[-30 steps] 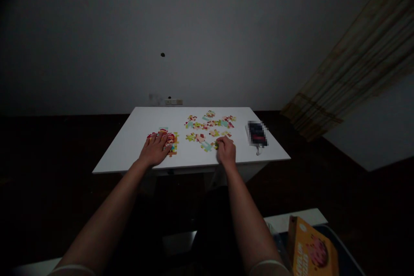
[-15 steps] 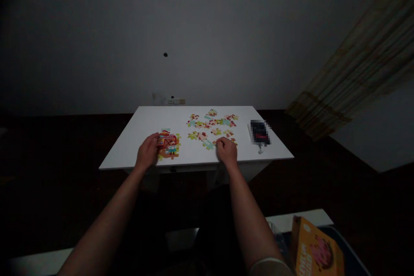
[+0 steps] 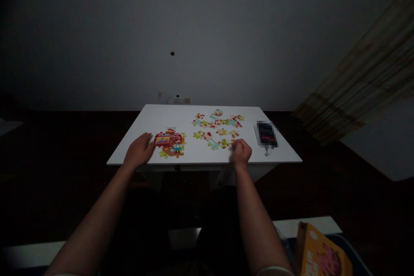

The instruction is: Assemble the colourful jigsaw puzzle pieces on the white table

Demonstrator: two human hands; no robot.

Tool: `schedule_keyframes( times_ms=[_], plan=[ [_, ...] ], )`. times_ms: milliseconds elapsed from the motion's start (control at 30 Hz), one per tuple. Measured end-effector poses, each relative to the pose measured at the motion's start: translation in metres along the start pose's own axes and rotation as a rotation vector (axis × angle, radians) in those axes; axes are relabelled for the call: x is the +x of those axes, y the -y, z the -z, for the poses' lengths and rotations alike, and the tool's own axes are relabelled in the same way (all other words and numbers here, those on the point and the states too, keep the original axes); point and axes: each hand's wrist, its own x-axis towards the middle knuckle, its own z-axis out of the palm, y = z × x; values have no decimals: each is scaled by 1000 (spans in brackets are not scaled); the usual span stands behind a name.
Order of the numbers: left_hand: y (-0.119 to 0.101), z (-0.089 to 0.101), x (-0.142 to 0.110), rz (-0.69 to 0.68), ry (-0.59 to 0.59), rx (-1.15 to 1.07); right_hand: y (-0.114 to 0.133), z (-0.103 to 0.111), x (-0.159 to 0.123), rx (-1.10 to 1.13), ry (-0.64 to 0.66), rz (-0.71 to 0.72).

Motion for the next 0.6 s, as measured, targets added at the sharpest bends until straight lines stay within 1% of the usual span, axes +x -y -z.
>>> schedule_keyframes(
  times_ms=[100, 200, 333, 467, 600],
  plan=[
    [0, -6, 0, -39, 85, 140, -1, 2, -1, 158, -96, -20],
    [1, -7, 1, -45, 98, 170, -1, 0, -3, 267, -125, -23],
    [2, -4, 0, -58, 103, 172, 0, 0, -2, 389, -126, -49],
    [2, -3, -1, -61, 89, 153, 4, 2, 1, 457, -152, -80],
    [3, -4, -1, -74, 85, 136, 6, 5, 1, 438, -219, -92]
  ],
)
